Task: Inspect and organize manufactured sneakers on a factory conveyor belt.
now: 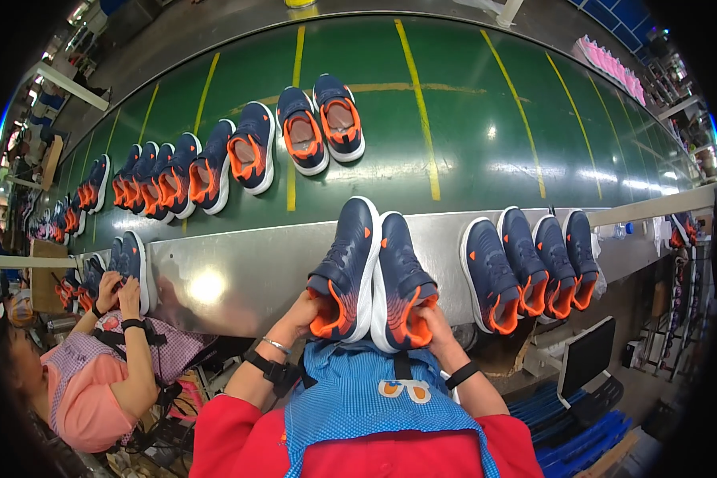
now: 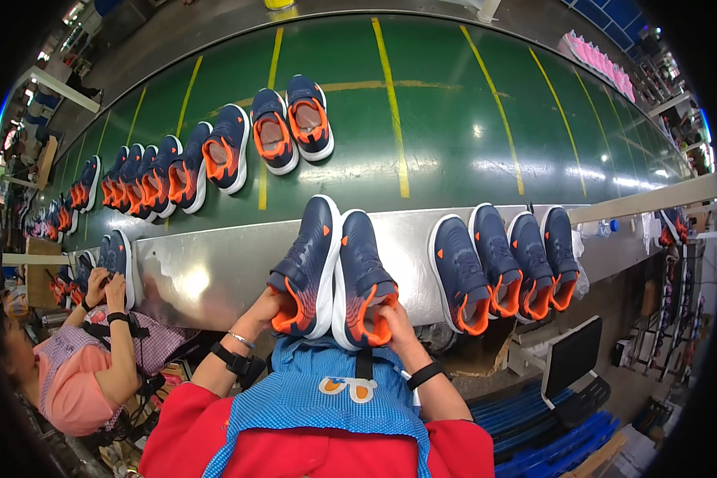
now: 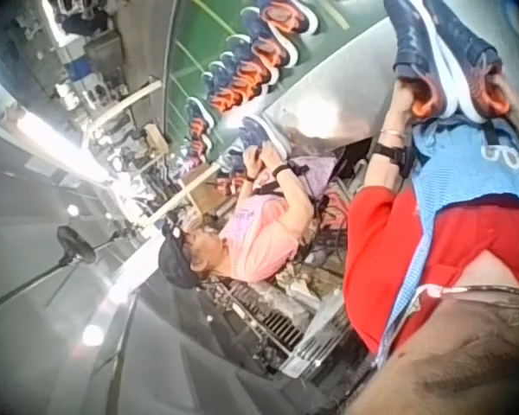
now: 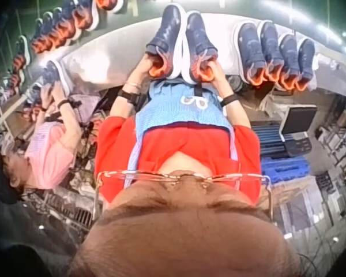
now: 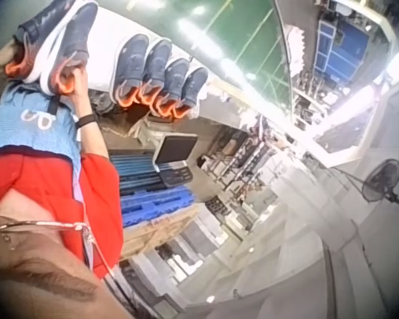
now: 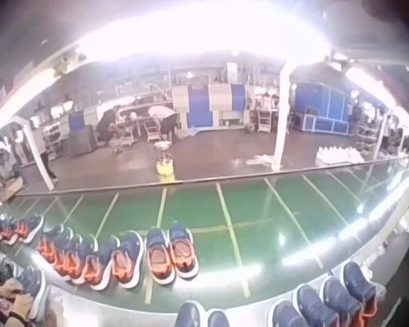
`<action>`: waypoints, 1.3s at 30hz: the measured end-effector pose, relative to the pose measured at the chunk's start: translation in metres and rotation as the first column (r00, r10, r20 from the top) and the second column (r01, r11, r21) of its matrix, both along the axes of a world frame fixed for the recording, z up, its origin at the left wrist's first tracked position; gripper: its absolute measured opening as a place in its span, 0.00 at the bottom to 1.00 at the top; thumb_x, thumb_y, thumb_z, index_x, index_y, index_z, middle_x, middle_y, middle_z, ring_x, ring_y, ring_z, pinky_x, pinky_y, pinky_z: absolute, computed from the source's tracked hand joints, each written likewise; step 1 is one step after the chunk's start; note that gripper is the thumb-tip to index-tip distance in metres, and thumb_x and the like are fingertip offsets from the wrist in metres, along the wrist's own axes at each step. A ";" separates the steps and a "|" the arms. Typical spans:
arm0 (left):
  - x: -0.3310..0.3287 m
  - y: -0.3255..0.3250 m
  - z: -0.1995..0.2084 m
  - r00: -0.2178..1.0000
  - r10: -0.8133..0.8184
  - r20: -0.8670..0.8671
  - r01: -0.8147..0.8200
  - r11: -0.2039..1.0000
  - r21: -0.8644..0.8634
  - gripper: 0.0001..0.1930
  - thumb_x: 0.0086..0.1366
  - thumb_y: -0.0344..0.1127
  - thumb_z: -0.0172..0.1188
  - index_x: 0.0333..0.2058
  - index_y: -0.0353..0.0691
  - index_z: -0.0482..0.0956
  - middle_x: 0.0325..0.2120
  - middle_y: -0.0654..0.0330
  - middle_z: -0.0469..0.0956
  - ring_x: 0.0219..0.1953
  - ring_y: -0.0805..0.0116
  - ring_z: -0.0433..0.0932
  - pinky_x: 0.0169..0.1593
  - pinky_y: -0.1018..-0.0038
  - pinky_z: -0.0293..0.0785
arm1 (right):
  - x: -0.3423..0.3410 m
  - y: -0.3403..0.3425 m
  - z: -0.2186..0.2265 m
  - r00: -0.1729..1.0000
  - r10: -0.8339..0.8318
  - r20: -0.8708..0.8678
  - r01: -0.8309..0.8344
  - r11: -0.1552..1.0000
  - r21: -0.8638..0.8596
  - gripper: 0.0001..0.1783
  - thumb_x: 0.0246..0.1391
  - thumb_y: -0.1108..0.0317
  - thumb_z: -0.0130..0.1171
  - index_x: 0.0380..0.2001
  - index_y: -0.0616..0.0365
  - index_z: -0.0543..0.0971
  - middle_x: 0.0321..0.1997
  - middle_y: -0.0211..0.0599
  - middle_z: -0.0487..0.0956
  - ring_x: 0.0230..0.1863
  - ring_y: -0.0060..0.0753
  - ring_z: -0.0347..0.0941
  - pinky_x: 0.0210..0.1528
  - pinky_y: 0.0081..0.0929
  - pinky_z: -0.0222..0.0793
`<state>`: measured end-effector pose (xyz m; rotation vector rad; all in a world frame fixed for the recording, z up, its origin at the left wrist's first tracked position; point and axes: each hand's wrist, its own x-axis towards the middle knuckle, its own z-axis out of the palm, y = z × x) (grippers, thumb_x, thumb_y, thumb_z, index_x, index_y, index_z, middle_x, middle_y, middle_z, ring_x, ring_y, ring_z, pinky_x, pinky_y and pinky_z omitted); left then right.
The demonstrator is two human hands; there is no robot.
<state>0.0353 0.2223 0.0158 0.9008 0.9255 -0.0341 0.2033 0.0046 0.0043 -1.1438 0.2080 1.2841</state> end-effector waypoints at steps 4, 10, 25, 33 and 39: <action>0.014 -0.004 0.015 0.991 0.043 0.128 -0.016 0.979 -0.205 0.20 0.53 0.19 0.43 0.47 0.30 0.65 0.41 0.52 0.72 0.40 0.62 0.75 0.45 0.71 0.73 | 0.003 0.002 0.007 0.985 -0.096 -0.140 0.110 0.989 0.098 0.22 0.45 0.73 0.44 0.47 0.63 0.64 0.43 0.40 0.71 0.42 0.34 0.71 0.45 0.28 0.69; 0.013 -0.007 -0.002 0.986 0.069 0.151 -0.024 0.958 -0.285 0.18 0.55 0.21 0.45 0.46 0.30 0.66 0.41 0.52 0.72 0.40 0.63 0.75 0.44 0.71 0.74 | 0.007 0.000 0.001 0.956 -0.185 -0.226 0.218 0.967 0.130 0.22 0.46 0.75 0.42 0.49 0.63 0.63 0.45 0.42 0.71 0.43 0.35 0.71 0.48 0.29 0.68; 0.013 -0.014 0.019 0.993 0.045 0.113 -0.014 0.966 -0.259 0.14 0.63 0.30 0.43 0.44 0.27 0.68 0.41 0.53 0.73 0.38 0.66 0.75 0.42 0.74 0.75 | -0.002 -0.005 0.006 0.959 -0.133 -0.250 0.166 0.979 0.118 0.22 0.53 0.72 0.43 0.52 0.64 0.60 0.50 0.45 0.68 0.48 0.36 0.69 0.49 0.29 0.68; 0.009 -0.008 0.015 0.996 -0.011 0.088 0.031 0.972 -0.234 0.15 0.62 0.32 0.46 0.46 0.29 0.67 0.41 0.53 0.73 0.39 0.67 0.74 0.43 0.74 0.74 | -0.004 0.002 0.019 0.947 -0.139 -0.290 0.170 0.982 0.085 0.18 0.53 0.74 0.42 0.48 0.65 0.64 0.44 0.44 0.72 0.41 0.33 0.73 0.45 0.26 0.72; 0.009 -0.009 0.025 0.993 -0.095 0.067 0.105 0.982 -0.158 0.16 0.62 0.33 0.47 0.47 0.29 0.66 0.42 0.53 0.72 0.40 0.65 0.75 0.46 0.72 0.73 | -0.008 0.002 0.010 0.923 -0.100 -0.373 0.177 0.968 0.180 0.16 0.53 0.74 0.44 0.46 0.66 0.66 0.42 0.43 0.73 0.40 0.32 0.74 0.43 0.25 0.72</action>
